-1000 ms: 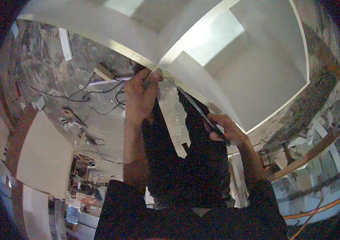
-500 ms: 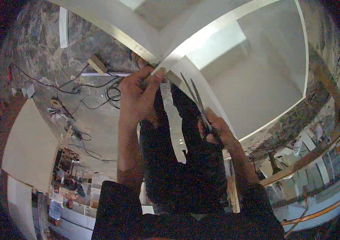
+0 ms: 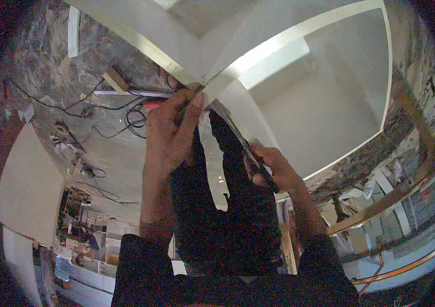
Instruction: The person trims excess white edging strips from a cabinet using scissors and then presses the edges down by hand.
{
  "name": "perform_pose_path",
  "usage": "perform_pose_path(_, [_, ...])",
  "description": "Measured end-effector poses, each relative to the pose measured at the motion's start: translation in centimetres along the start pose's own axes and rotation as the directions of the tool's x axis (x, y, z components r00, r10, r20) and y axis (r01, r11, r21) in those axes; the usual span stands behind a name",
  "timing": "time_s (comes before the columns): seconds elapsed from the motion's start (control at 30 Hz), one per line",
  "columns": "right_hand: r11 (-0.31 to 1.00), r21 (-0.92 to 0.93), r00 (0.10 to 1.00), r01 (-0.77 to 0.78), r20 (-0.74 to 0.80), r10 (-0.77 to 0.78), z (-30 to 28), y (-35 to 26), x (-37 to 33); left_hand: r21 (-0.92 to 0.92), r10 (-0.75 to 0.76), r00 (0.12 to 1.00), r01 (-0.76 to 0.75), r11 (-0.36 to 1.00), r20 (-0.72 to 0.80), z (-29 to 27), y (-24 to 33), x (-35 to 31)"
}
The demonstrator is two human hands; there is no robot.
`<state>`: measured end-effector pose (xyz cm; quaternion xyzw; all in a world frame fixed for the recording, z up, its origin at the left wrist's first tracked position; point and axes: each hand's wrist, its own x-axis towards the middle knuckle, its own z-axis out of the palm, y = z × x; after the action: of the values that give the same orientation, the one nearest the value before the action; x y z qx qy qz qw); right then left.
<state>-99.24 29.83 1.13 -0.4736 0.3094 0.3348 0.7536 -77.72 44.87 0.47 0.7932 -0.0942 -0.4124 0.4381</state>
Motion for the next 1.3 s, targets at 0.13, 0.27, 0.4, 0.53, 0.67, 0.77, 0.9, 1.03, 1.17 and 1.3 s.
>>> perform_pose_path(0.13, [0.994, 0.059, 0.996, -0.089, 0.003, 0.089, -0.4, -1.5, 0.2, -0.055, -0.145, 0.986, 0.15, 0.987, 0.083, -0.5, 0.8, -0.1])
perform_pose_path(0.27, [0.999, -0.026, 0.998, -0.047, 0.041, 0.048, -1.9, -2.6, 0.8, -0.186, -0.185, 0.975, 0.206, 0.961, 0.127, -0.7, 0.8, -0.4])
perform_pose_path(0.4, [0.999, 0.018, 0.995, -0.042, 0.093, 0.04, -2.4, -4.1, 1.6, -0.169, -0.161, 0.983, 0.174, 0.97, 0.086, -0.5, 0.7, -0.4])
perform_pose_path(0.53, [0.993, 0.106, 0.997, -0.054, 0.055, 0.049, -1.7, -3.8, 1.8, -0.137, -0.167, 0.985, 0.172, 0.976, 0.05, -0.3, 0.8, -0.2])
perform_pose_path(0.67, [0.999, 0.048, 0.999, 0.023, -0.029, -0.021, -0.8, -3.9, 1.9, -0.073, -0.128, 0.991, 0.13, 0.989, 0.033, -0.1, 0.6, -0.5])
perform_pose_path(0.77, [1.0, -0.016, 1.0, 0.008, -0.026, -0.008, -0.8, -4.5, 2.1, -0.062, -0.135, 0.991, 0.136, 0.989, 0.027, -0.2, 0.7, -0.4])
perform_pose_path(0.9, [1.0, -0.004, 0.999, -0.009, -0.046, 0.009, -0.6, -4.9, 2.1, -0.042, -0.13, 0.991, 0.131, 0.99, 0.04, -0.4, 0.9, -0.1])
perform_pose_path(1.03, [0.998, 0.024, 0.997, 0.051, -0.065, -0.049, -0.1, -5.0, 2.5, -0.027, -0.102, 0.994, 0.103, 0.994, 0.025, -0.4, 0.8, -0.1])
perform_pose_path(1.17, [0.965, -0.142, 0.968, 0.219, 0.157, -0.196, -1.9, -2.9, 2.5, -0.036, -0.093, 0.995, 0.093, 0.995, 0.026, -0.2, 0.4, -0.2])
perform_pose_path(1.3, [0.956, -0.191, 0.959, 0.225, 0.216, -0.183, -2.1, -2.9, 2.8, -0.035, -0.082, 0.996, 0.083, 0.996, 0.024, -0.1, 0.3, -0.3])
